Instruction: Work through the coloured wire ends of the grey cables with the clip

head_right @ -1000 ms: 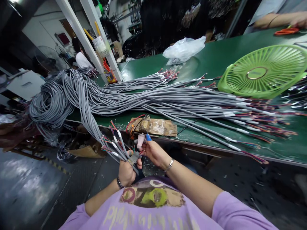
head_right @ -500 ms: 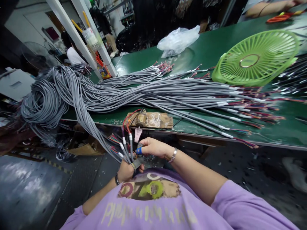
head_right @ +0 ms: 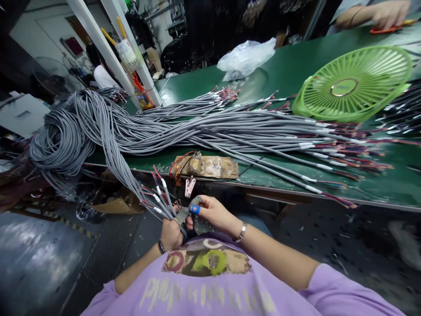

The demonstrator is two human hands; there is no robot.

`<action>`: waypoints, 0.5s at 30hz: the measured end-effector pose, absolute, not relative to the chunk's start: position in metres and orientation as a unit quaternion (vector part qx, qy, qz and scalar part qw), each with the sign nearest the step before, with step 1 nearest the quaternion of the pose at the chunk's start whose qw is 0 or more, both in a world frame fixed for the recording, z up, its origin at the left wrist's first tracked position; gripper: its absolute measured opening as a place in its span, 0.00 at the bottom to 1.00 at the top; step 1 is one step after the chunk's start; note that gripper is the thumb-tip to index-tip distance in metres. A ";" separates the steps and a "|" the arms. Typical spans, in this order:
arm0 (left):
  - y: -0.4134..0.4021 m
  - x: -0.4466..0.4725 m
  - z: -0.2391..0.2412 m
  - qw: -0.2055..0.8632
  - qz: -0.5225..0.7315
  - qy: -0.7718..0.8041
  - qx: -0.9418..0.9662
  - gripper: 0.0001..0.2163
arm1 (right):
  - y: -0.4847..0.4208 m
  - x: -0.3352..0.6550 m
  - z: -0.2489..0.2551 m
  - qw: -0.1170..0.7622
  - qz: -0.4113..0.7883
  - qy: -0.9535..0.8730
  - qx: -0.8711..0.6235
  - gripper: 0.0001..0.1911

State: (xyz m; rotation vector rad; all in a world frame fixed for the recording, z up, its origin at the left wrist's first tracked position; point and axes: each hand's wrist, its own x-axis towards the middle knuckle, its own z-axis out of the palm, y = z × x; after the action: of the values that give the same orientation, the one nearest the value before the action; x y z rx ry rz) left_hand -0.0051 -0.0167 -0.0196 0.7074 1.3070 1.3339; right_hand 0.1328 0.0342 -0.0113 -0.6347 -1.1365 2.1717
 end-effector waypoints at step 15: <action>-0.022 -0.011 -0.027 0.559 0.551 0.533 0.316 0.18 | 0.044 0.121 -0.013 0.292 0.821 -0.397 -0.286 0.17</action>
State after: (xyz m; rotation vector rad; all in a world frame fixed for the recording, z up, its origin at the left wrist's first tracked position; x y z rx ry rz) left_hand -0.0112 -0.0225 -0.0274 0.7445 1.2571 1.3000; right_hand 0.1215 0.0440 -0.0133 -0.7622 -1.0592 2.1886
